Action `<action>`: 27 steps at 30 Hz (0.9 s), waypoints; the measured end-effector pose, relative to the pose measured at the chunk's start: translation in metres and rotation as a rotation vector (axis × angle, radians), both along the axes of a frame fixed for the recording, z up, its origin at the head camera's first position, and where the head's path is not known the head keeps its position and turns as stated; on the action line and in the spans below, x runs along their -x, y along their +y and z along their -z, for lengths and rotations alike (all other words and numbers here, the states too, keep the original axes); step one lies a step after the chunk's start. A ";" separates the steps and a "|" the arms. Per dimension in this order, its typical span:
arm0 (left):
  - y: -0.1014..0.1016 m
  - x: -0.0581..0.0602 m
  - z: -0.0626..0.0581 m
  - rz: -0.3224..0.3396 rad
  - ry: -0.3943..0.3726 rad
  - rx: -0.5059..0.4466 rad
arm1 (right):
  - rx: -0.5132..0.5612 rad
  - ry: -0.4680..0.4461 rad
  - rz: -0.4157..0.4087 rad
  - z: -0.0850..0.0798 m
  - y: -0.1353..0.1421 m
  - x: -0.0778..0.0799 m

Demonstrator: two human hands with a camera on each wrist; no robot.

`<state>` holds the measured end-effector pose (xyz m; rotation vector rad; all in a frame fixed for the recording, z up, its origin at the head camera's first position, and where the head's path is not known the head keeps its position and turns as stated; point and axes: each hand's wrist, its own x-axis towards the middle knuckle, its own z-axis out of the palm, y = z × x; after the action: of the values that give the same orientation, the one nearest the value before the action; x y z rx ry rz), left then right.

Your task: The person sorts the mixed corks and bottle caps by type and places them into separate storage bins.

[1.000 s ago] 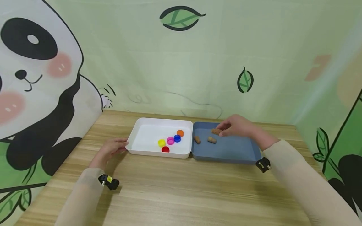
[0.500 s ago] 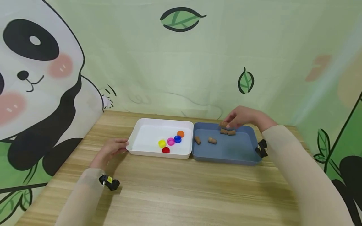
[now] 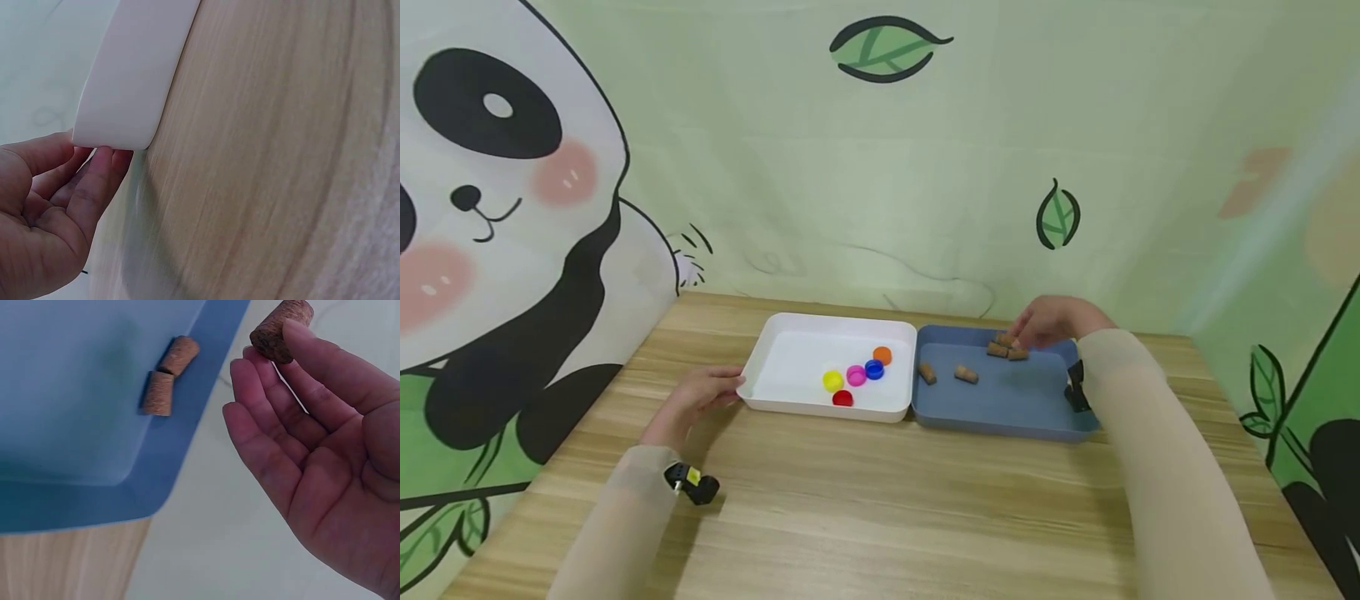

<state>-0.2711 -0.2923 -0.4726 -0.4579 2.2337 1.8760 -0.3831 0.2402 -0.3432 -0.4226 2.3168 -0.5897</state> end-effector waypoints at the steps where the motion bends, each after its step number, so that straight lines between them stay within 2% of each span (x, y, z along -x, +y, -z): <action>1: 0.000 0.000 0.000 0.000 0.001 -0.003 | -0.003 -0.012 0.003 0.002 0.001 0.001; 12: 0.000 0.001 0.002 0.014 0.001 0.005 | -0.030 -0.074 0.070 0.038 -0.001 0.002; 17: 0.000 -0.001 0.002 0.025 0.005 -0.004 | -0.037 -0.073 0.066 0.053 -0.003 0.001; 23: -0.001 0.001 0.003 0.021 0.013 0.000 | -0.052 -0.075 0.092 0.064 -0.007 0.002; 27: -0.002 0.001 0.002 0.019 0.012 -0.005 | -0.064 -0.105 0.081 0.068 -0.008 0.002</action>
<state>-0.2721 -0.2943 -0.4745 -0.4243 2.2326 1.8786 -0.3849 0.2320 -0.4112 -0.2632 2.2537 -0.5615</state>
